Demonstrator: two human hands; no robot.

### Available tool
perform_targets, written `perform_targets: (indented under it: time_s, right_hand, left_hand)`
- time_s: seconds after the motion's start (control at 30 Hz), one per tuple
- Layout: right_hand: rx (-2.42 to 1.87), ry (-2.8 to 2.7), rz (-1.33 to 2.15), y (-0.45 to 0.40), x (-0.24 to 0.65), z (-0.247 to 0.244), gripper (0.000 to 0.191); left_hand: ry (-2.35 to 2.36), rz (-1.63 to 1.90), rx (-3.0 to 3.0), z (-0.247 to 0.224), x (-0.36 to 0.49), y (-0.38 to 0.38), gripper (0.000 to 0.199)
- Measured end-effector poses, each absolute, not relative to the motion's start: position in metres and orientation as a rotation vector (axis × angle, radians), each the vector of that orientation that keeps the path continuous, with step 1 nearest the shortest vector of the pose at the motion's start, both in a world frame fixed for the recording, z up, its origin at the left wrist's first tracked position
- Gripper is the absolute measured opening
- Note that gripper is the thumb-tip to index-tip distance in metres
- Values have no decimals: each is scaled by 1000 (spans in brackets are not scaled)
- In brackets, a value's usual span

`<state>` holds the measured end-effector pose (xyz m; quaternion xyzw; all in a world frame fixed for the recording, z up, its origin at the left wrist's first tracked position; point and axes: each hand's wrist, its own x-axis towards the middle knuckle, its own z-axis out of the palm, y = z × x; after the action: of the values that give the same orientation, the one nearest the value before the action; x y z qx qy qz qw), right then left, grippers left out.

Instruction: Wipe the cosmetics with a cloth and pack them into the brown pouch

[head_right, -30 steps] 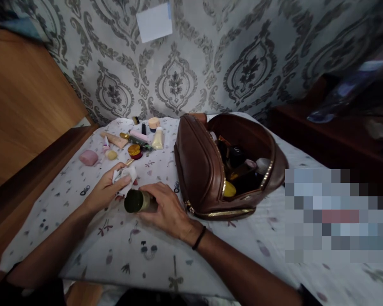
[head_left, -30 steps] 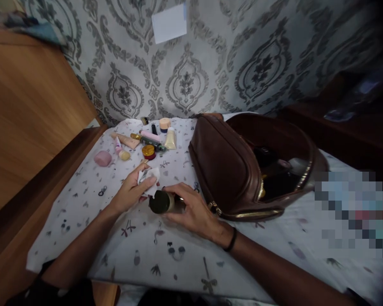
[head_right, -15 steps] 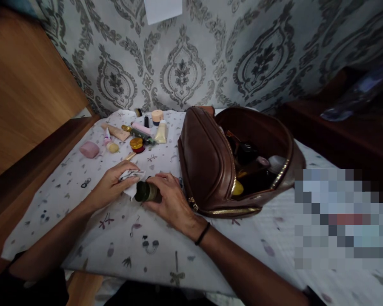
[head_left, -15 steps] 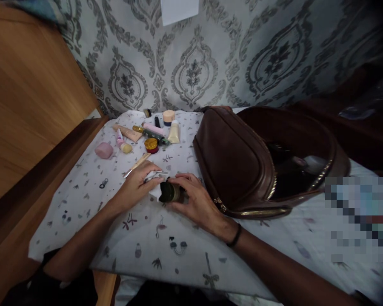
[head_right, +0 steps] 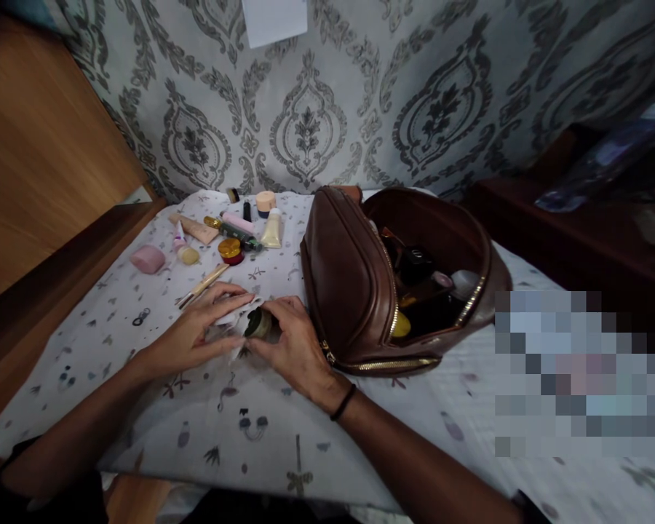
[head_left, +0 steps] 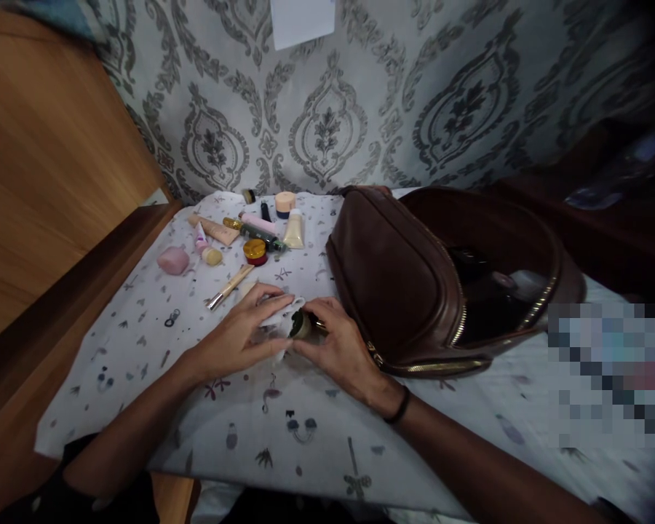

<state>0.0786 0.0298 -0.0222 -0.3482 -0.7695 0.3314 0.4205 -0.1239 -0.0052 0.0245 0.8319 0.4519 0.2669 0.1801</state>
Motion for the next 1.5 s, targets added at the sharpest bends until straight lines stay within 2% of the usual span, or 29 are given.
perform_targets:
  time_s: [0.1,0.27,0.47,0.6,0.73,1.03,1.27,1.5]
  right_hand:
    - [-883,-1911,822,29,78,-21,31]
    - [-887,-1904,840,28,79,-19,27]
    - [-875,-1803,926,30,80,-24,41]
    - [-867,-1756,973,33,81,-25,41]
    - [-849,-1731,1019,33,82,-22,40]
    - [-765,-1662,1104,31,80,-18,38]
    - [-796,-1575,1168,27,79,-16,39]
    - [-810,-1506,1138,28,76,-13,34]
  left_hand:
    - [1254,714,2383,21,-124,-5,56]
    - [1161,789,2475,17,-126,-4,48]
    - [1025,1051,2630,15,-124,-1,44]
    - [982,1173,2677,16,-122,-1,40]
    - [1074,1237,2683,15,-122,-1,32]
    - [1322,1205,2406,9,-118,-4,40]
    - [1552,1224,2356,13,-112,-10,23]
    - [1331,1326,2631,12,-106,-15,10]
